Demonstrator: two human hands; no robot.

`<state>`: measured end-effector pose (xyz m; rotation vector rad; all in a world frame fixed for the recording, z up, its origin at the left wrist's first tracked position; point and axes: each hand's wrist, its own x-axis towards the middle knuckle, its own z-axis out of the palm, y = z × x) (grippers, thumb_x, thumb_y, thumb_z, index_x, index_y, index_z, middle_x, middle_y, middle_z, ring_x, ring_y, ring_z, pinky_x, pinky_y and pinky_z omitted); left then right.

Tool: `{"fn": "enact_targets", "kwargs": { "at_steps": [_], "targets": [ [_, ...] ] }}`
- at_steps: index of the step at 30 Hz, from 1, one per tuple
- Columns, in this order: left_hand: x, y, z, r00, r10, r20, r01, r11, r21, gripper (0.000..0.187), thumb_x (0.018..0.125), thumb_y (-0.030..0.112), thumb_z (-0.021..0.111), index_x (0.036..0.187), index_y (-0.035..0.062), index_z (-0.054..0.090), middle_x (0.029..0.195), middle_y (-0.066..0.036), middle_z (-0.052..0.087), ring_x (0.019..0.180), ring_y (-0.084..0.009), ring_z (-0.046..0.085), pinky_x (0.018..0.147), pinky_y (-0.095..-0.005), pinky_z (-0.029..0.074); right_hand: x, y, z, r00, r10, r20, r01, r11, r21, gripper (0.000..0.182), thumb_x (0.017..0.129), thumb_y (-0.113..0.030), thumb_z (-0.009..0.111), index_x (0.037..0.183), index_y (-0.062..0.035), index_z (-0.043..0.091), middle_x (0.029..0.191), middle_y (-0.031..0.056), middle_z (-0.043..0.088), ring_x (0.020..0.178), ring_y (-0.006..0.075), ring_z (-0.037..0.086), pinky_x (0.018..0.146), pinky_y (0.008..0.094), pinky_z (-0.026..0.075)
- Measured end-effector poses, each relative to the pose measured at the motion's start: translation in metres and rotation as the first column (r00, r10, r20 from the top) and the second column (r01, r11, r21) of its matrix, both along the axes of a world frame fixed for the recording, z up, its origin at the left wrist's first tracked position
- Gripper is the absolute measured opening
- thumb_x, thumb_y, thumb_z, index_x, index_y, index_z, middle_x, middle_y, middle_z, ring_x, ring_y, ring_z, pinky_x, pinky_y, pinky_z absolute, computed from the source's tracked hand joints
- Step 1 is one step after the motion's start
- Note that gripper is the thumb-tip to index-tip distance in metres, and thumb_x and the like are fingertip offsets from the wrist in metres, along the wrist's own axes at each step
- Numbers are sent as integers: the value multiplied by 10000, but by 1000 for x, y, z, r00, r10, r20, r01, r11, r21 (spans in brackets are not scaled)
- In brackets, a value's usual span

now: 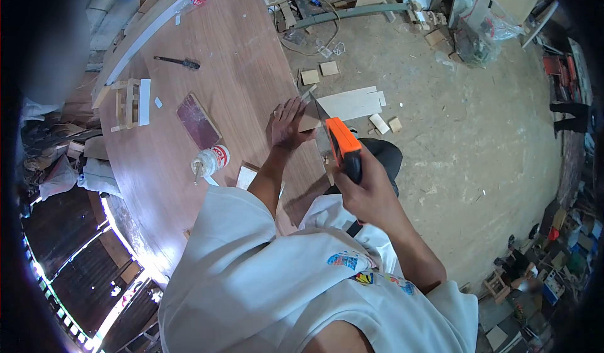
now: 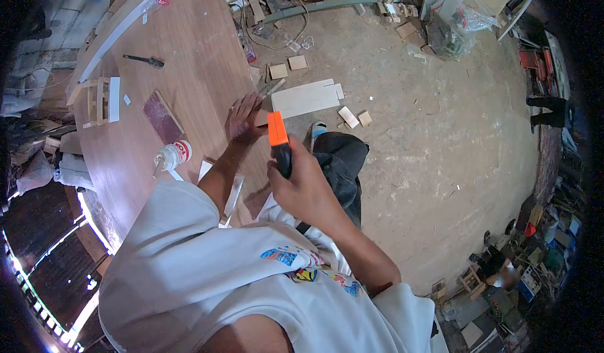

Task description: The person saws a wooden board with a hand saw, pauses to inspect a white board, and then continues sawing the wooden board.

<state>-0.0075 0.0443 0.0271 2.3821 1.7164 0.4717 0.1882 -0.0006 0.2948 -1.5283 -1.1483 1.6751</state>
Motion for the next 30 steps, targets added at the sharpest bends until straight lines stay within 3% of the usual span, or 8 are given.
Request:
{"fn": "enact_targets", "kwargs": {
  "at_steps": [7, 10, 12, 15, 18, 24, 29, 30],
  "targets": [
    [-3, 3, 9, 997, -32, 71, 36, 998, -50, 899, 581, 445, 753, 1353, 110, 438, 1388, -84, 438, 1325, -257, 359, 1110, -454, 249, -21, 62, -105, 996, 57, 76, -56, 998, -5, 115, 806, -61, 528, 887, 2, 477, 597, 10, 461, 515, 95, 479, 456, 294, 411],
    [-5, 0, 3, 1000, -16, 26, 18, 998, -55, 906, 580, 443, 755, 1358, 110, 432, 1384, -88, 441, 1324, -253, 362, 1114, -448, 246, -26, 66, -100, 993, 116, 36, -105, 969, -224, 164, 810, -91, 539, 914, 29, 497, 644, 133, 525, 669, 253, 599, 632, 368, 464],
    [-6, 1, 2, 998, -30, 63, 32, 999, -43, 908, 569, 453, 753, 1355, 125, 438, 1387, -73, 439, 1327, -240, 360, 1112, -445, 254, -29, 50, -110, 995, 46, 91, -50, 998, 44, 193, 810, -65, 544, 975, 18, 486, 618, 30, 489, 516, 98, 496, 443, 294, 415],
    [-4, 0, 10, 998, -43, 38, 45, 998, -47, 885, 569, 453, 741, 1343, 133, 457, 1380, -59, 451, 1314, -236, 382, 1104, -441, 272, -26, 35, -124, 999, -14, 46, 10, 996, 90, 173, 821, -60, 549, 965, 14, 489, 626, 26, 488, 507, 93, 483, 438, 282, 401],
    [0, 1, 18, 1000, 12, 26, -9, 997, -79, 863, 575, 452, 730, 1334, 134, 470, 1372, -52, 459, 1298, -228, 406, 1100, -438, 279, -13, 9, -115, 994, -13, 108, 8, 999, 52, 176, 789, -52, 577, 940, 21, 524, 717, 111, 534, 675, 170, 540, 654, 309, 453],
    [-8, 4, -20, 985, -88, -150, 102, 991, 91, 887, 549, 480, 746, 1327, 145, 480, 1358, -38, 467, 1285, -211, 423, 1096, -432, 281, -6, -35, -130, 996, -78, -35, 77, 996, -39, 188, 788, -14, 574, 964, 9, 510, 723, 69, 500, 678, 123, 489, 640, 286, 430],
    [-6, -1, 8, 996, -93, 2, 93, 996, -16, 861, 584, 484, 733, 1326, 127, 480, 1345, -45, 483, 1271, -220, 440, 1091, -431, 291, -7, 16, -112, 999, -39, 7, 39, 993, -107, 126, 854, -121, 565, 943, -35, 541, 672, -10, 508, 515, 66, 477, 458, 244, 391],
    [-5, 0, 9, 995, -97, -21, 97, 995, -24, 867, 592, 493, 731, 1331, 120, 474, 1344, -51, 486, 1269, -224, 443, 1089, -431, 295, -6, 39, -98, 988, -84, -133, 63, 987, -151, 152, 844, -137, 592, 932, -24, 541, 656, -4, 521, 510, 72, 489, 461, 243, 398]
  ]
}}
